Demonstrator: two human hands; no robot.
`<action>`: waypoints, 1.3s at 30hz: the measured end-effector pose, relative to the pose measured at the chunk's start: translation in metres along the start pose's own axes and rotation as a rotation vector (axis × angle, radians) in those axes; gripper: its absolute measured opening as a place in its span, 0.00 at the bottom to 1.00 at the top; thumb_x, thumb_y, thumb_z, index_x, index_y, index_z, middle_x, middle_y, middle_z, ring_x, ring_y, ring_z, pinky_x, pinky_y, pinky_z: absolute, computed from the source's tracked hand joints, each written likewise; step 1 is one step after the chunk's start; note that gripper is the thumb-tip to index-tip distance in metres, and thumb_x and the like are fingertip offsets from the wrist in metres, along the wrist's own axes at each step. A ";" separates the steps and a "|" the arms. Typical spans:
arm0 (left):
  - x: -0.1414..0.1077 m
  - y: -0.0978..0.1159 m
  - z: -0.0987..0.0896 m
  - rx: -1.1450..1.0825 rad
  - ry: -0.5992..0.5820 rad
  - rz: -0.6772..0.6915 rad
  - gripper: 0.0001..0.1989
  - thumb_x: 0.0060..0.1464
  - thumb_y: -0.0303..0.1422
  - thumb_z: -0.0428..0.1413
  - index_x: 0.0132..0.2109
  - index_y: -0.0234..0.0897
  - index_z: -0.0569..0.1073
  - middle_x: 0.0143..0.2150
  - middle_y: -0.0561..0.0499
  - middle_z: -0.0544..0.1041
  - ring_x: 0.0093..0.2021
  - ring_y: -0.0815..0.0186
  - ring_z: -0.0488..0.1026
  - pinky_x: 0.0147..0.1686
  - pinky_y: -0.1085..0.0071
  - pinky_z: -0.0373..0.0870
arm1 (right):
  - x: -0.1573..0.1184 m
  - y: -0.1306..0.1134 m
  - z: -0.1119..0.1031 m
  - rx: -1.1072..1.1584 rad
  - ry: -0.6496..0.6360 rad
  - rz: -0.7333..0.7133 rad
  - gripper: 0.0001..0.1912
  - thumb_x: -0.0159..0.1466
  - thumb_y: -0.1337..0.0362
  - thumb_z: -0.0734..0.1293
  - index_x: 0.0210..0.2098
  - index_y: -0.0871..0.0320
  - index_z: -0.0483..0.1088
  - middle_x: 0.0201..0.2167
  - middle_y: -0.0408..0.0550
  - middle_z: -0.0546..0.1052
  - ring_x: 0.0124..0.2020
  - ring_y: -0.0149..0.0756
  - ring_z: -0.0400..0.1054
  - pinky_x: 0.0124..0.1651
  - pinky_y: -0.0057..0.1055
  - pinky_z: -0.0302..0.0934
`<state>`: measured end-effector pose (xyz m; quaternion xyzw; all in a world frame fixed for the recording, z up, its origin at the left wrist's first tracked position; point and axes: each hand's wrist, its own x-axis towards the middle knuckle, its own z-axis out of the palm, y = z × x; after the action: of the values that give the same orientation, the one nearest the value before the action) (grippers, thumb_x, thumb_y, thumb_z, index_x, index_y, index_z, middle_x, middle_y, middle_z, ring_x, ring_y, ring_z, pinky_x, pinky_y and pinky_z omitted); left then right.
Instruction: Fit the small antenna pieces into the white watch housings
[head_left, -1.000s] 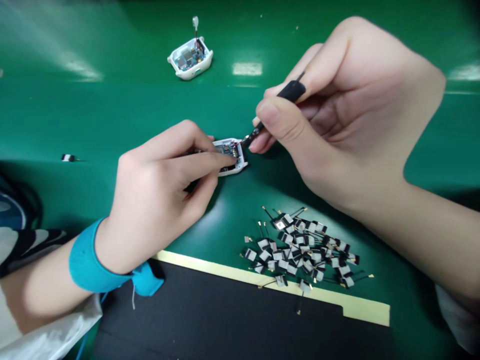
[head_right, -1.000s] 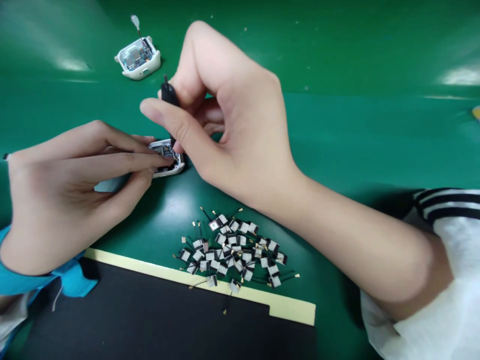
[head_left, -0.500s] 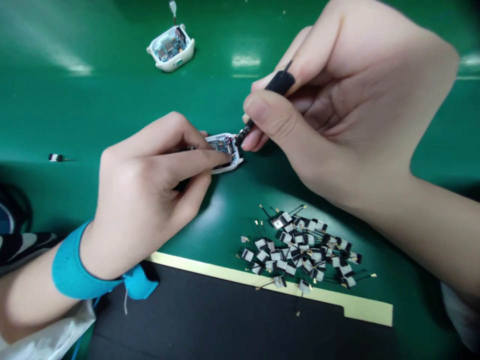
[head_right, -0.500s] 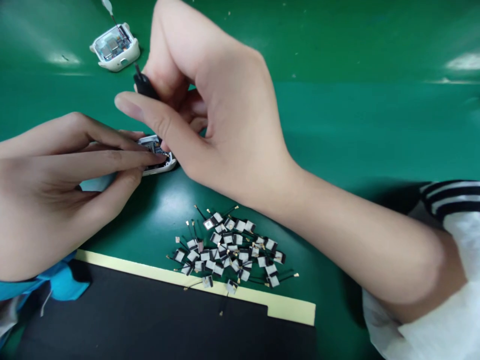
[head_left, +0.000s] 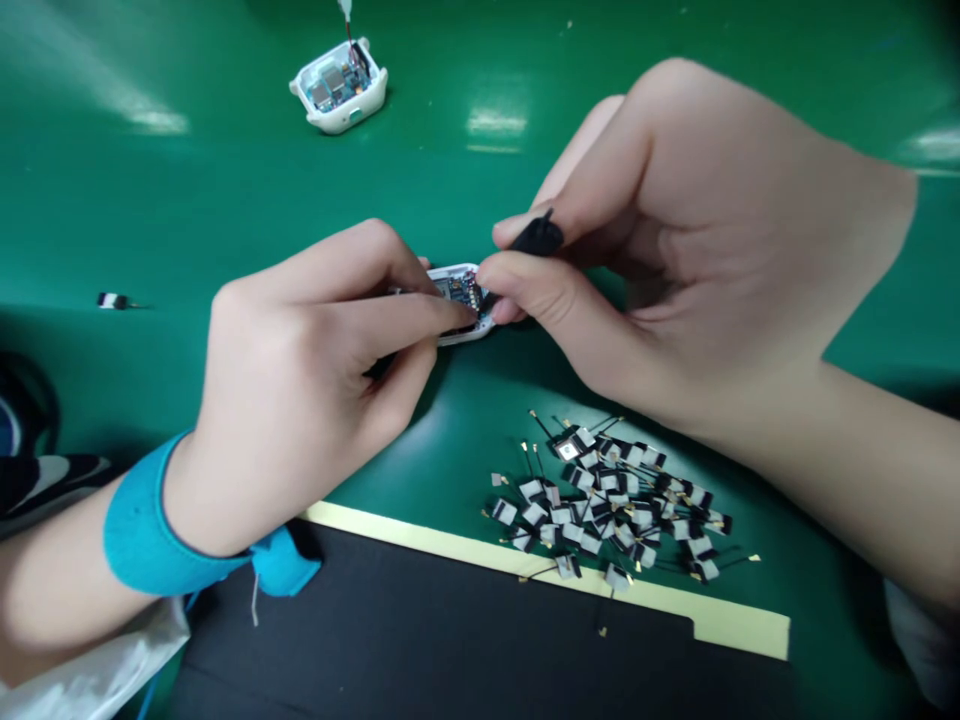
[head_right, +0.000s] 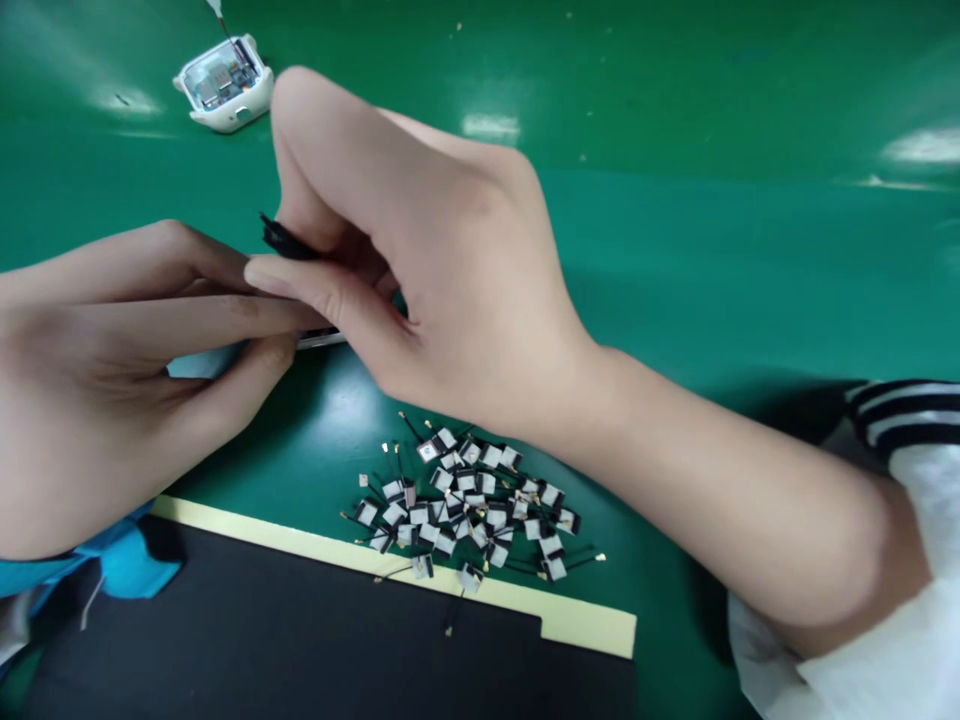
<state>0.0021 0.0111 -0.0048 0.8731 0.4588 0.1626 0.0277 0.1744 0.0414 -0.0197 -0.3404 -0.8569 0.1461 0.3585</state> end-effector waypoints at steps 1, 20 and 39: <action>0.000 0.000 0.000 0.003 0.001 -0.002 0.07 0.52 0.27 0.48 0.35 0.40 0.71 0.32 0.57 0.67 0.35 0.75 0.67 0.30 0.76 0.62 | 0.000 -0.001 0.000 -0.018 0.007 -0.004 0.10 0.61 0.66 0.58 0.22 0.57 0.58 0.21 0.43 0.63 0.29 0.27 0.62 0.30 0.27 0.56; 0.000 0.001 0.003 -0.021 0.035 -0.018 0.10 0.51 0.25 0.49 0.38 0.41 0.73 0.32 0.55 0.70 0.32 0.73 0.67 0.29 0.74 0.61 | -0.006 0.000 0.001 0.176 0.058 0.140 0.04 0.62 0.63 0.57 0.33 0.57 0.54 0.25 0.39 0.62 0.32 0.26 0.64 0.30 0.24 0.59; 0.005 0.006 -0.002 -0.084 -0.033 -0.121 0.10 0.53 0.29 0.49 0.39 0.43 0.73 0.34 0.53 0.70 0.36 0.69 0.69 0.35 0.68 0.65 | 0.006 0.010 0.005 0.343 0.099 0.222 0.13 0.58 0.61 0.61 0.24 0.59 0.53 0.23 0.41 0.65 0.24 0.25 0.67 0.23 0.23 0.62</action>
<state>0.0083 0.0114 -0.0010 0.8444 0.5030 0.1655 0.0815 0.1727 0.0527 -0.0255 -0.3734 -0.7580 0.3116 0.4346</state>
